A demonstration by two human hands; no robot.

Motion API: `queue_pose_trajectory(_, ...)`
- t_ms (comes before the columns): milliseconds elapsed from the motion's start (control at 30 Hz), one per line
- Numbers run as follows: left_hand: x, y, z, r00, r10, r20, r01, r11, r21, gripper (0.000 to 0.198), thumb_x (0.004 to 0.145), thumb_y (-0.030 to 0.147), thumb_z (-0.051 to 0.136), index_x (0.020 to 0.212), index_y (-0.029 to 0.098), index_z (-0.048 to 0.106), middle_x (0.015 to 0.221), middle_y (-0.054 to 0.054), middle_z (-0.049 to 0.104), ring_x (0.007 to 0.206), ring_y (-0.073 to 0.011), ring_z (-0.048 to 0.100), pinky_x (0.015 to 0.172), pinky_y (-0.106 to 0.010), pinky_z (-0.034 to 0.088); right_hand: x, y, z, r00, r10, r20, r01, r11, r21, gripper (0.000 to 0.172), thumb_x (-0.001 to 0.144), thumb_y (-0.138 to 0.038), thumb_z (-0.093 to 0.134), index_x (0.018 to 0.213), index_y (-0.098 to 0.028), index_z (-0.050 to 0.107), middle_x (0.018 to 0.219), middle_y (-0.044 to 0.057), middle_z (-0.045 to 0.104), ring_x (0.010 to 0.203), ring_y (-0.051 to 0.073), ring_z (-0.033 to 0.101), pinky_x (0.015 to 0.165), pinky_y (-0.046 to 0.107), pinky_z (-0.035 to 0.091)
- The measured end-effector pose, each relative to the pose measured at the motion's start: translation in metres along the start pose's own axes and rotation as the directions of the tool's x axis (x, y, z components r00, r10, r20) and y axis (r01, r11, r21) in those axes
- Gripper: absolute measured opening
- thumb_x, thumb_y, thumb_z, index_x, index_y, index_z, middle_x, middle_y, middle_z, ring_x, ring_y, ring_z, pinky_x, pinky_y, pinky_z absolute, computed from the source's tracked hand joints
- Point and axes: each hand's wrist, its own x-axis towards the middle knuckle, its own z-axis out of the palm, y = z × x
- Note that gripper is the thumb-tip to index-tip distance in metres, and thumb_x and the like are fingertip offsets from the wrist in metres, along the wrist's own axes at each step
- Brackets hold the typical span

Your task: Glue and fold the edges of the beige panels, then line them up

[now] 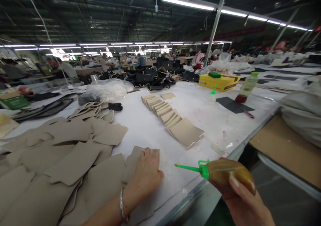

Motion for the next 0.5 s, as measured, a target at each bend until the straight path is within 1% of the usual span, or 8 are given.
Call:
queue_pose_trajectory(100, -0.008, -0.004, -0.002, 0.999, -0.039, 0.024, 0.037, 0.997, 0.063, 0.047, 0.068, 0.018, 0.054, 0.115, 0.009, 0.056, 0.118, -0.015, 0.053, 0.115, -0.0280, 0.045, 0.104, -0.035, 0.035, 0.000, 0.006, 0.001, 0.999, -0.028, 0.039, 0.030, 0.997, -0.069, 0.051, 0.068, -0.037, 0.082, 0.114, -0.025, 0.063, 0.102, 0.006, 0.070, 0.090, 0.024, 0.066, 0.078, 0.029, 0.058)
queue_pose_trajectory(200, -0.010, -0.006, -0.006, 0.994, -0.091, 0.064, 0.082, 0.989, 0.122, 0.038, 0.072, 0.020, 0.054, 0.107, 0.007, 0.059, 0.114, -0.019, 0.056, 0.108, -0.0290, 0.051, 0.096, -0.036, 0.042, -0.001, 0.008, 0.009, 0.993, -0.071, 0.095, 0.086, 0.982, -0.168, 0.054, 0.069, -0.038, 0.082, 0.117, -0.027, 0.058, 0.100, 0.005, 0.067, 0.088, 0.025, 0.065, 0.075, 0.033, 0.058)
queue_pose_trajectory(267, -0.010, -0.007, -0.010, 0.992, -0.084, 0.089, 0.072, 0.988, 0.135, 0.034, 0.072, 0.017, 0.053, 0.104, 0.007, 0.061, 0.113, -0.020, 0.057, 0.101, -0.0287, 0.057, 0.089, -0.036, 0.046, -0.002, 0.007, 0.017, 0.988, -0.101, 0.120, 0.129, 0.958, -0.255, 0.058, 0.068, -0.040, 0.082, 0.118, -0.027, 0.056, 0.100, 0.005, 0.065, 0.086, 0.025, 0.063, 0.073, 0.034, 0.056)
queue_pose_trajectory(333, -0.009, -0.007, -0.013, 0.992, -0.068, 0.106, 0.053, 0.989, 0.139, 0.031, 0.072, 0.013, 0.051, 0.100, 0.007, 0.063, 0.112, -0.021, 0.058, 0.093, -0.0274, 0.061, 0.082, -0.036, 0.048, -0.002, 0.006, 0.026, 0.978, -0.152, 0.145, 0.195, 0.911, -0.363, 0.059, 0.068, -0.042, 0.082, 0.118, -0.028, 0.054, 0.100, 0.005, 0.064, 0.085, 0.025, 0.062, 0.072, 0.032, 0.054)
queue_pose_trajectory(400, -0.008, -0.009, -0.015, 0.992, -0.051, 0.115, 0.034, 0.989, 0.146, 0.029, 0.074, 0.010, 0.047, 0.097, 0.009, 0.064, 0.108, -0.020, 0.060, 0.087, -0.0261, 0.063, 0.078, -0.036, 0.049, -0.001, 0.006, 0.033, 0.959, -0.211, 0.188, 0.276, 0.842, -0.463, 0.057, 0.068, -0.043, 0.081, 0.116, -0.027, 0.054, 0.100, 0.004, 0.063, 0.086, 0.024, 0.060, 0.074, 0.031, 0.051)
queue_pose_trajectory(500, -0.008, -0.014, -0.015, 0.994, -0.032, 0.104, 0.017, 0.989, 0.146, 0.028, 0.076, 0.012, 0.046, 0.097, 0.011, 0.064, 0.106, -0.018, 0.061, 0.085, -0.0254, 0.064, 0.075, -0.036, 0.049, 0.002, 0.009, 0.042, 0.919, -0.260, 0.297, 0.385, 0.753, -0.533, 0.056, 0.069, -0.042, 0.080, 0.115, -0.026, 0.054, 0.100, 0.004, 0.062, 0.089, 0.025, 0.060, 0.078, 0.032, 0.048)
